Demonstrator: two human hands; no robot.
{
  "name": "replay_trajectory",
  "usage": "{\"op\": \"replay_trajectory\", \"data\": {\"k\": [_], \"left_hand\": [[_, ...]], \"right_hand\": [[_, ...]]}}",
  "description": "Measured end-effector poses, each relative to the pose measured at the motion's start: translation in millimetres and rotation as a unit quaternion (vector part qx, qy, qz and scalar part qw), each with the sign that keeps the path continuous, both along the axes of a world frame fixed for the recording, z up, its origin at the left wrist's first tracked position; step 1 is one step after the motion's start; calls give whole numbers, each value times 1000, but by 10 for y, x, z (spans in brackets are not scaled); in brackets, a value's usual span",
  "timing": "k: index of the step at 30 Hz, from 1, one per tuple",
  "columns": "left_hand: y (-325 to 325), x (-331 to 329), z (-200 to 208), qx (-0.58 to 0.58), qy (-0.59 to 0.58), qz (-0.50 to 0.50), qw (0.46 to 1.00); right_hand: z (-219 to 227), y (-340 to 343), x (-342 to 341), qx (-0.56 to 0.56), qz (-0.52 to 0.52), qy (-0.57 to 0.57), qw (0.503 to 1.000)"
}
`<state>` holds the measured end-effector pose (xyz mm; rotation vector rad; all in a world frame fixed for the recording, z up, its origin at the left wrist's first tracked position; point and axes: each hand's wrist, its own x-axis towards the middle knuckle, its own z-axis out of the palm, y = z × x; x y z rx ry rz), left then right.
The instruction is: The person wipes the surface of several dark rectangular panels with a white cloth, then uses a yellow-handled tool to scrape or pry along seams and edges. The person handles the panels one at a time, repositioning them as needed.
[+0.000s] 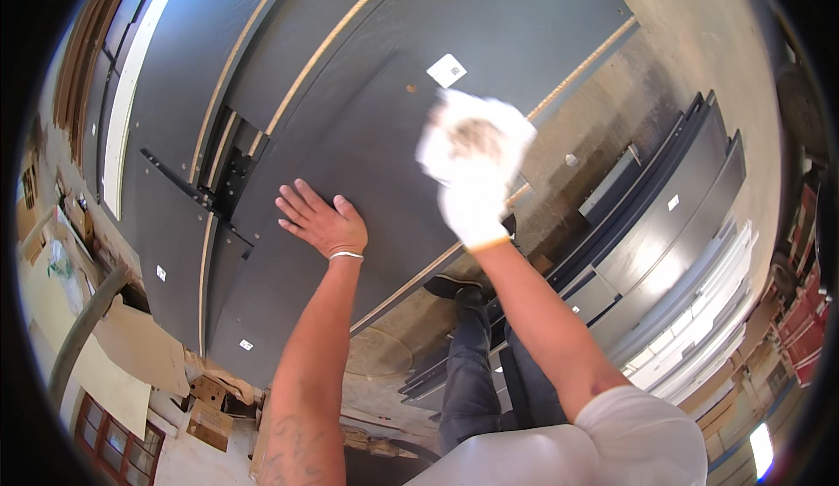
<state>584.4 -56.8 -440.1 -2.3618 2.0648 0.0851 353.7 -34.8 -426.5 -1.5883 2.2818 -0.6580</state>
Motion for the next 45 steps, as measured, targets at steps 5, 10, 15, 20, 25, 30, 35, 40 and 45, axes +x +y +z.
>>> {"op": "replay_trajectory", "data": {"k": [5, 10, 15, 20, 25, 30, 35, 40, 45], "left_hand": [[21, 15, -28, -4, -10, -6, 1000], [5, 12, -11, 5, -6, 2, 1000], [6, 4, 29, 7, 6, 6, 1000], [18, -2, 40, 0, 23, -1, 1000], [-11, -1, 45, 0, 19, 1, 1000], [-21, -12, 68, 24, 16, 17, 999], [-30, 7, 66, 35, 19, 19, 999], [-84, 45, 71, 22, 14, 26, 999], [-93, 44, 76, 26, 18, 29, 999]], "right_hand": [[-1, -789, 215, -96, 184, 3, 978], [457, 313, -368, 118, 83, 55, 988], [570, 896, -204, 251, 174, -17, 952], [338, 711, -583, 136, 54, 81, 986], [314, 864, -930, 49, 172, 111, 978], [423, 1008, -867, 101, 156, 34, 982], [333, 850, -786, 50, 168, 67, 982], [250, 790, -642, 57, 135, 62, 987], [194, 585, -741, 2, 130, 71, 989]]}}
